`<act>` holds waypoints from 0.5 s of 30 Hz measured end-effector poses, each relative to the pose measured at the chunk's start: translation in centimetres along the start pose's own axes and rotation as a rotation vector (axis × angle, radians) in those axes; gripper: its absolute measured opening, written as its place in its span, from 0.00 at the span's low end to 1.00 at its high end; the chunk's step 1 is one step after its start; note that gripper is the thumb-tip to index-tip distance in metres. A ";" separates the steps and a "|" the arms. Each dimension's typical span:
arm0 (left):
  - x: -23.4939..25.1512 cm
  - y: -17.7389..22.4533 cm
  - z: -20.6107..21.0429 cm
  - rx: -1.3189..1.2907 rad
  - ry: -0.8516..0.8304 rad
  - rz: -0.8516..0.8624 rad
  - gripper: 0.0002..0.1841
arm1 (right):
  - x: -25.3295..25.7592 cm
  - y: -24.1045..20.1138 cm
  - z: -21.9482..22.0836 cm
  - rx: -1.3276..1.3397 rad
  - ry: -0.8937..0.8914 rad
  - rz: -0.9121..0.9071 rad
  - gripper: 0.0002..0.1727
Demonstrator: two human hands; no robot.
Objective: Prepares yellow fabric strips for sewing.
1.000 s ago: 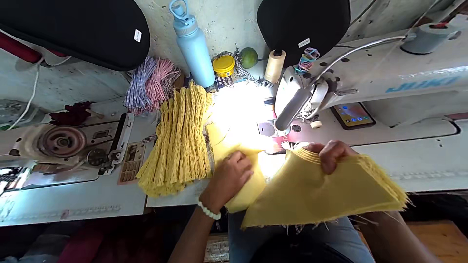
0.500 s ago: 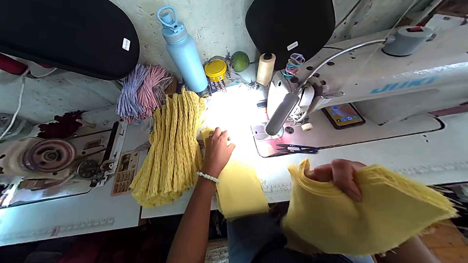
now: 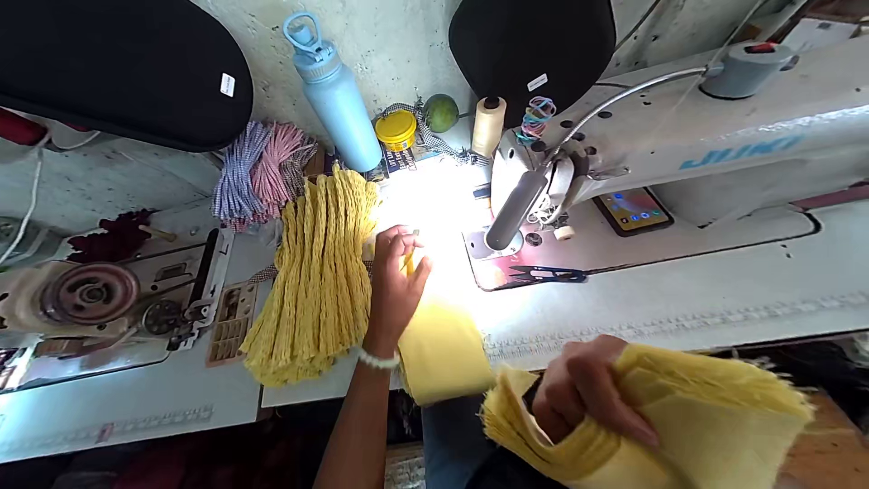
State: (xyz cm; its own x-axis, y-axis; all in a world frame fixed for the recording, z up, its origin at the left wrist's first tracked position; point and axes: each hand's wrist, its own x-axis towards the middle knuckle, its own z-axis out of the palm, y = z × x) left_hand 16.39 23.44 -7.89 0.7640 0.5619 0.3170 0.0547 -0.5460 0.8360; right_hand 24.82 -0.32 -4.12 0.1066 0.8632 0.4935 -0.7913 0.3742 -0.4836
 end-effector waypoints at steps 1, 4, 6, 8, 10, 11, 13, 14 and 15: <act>-1.4 1.4 -0.6 -0.175 -0.122 0.010 0.18 | 0.2 0.0 -0.4 0.012 -0.022 0.029 0.10; -4.8 5.9 -2.0 -0.515 -0.666 0.092 0.51 | 0.9 0.1 -1.8 -0.081 -0.071 0.097 0.17; -6.3 8.5 -2.6 -0.387 -0.784 0.162 0.50 | 1.8 -0.5 -2.5 -0.290 -0.122 0.093 0.22; -7.5 10.5 -2.9 -0.224 -0.642 0.149 0.36 | 2.5 -1.4 -1.5 -0.583 -0.073 0.019 0.22; -8.4 11.6 -3.4 -0.196 -0.490 0.098 0.25 | 2.3 -1.5 -0.2 -0.712 0.102 -0.029 0.23; -8.7 11.9 -3.9 -0.233 -0.418 0.040 0.19 | 1.9 -1.0 0.0 -0.678 0.212 -0.035 0.28; -8.8 12.3 -5.0 -0.359 -0.262 -0.110 0.07 | 1.0 0.6 0.0 -0.556 0.357 -0.021 0.39; -8.4 12.3 -5.6 -0.401 -0.184 -0.172 0.06 | 0.2 1.6 -0.5 -0.524 0.346 0.025 0.46; -7.7 12.1 -6.0 -0.414 -0.113 -0.220 0.07 | -0.8 3.0 -1.0 -0.515 0.340 0.089 0.49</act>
State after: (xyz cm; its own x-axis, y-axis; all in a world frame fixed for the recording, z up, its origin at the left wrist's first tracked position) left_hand 7.32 16.25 2.47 0.8291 0.5532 0.0811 -0.0201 -0.1155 0.9931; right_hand 23.01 0.46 -6.68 0.3063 0.9266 0.2181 -0.4230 0.3377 -0.8409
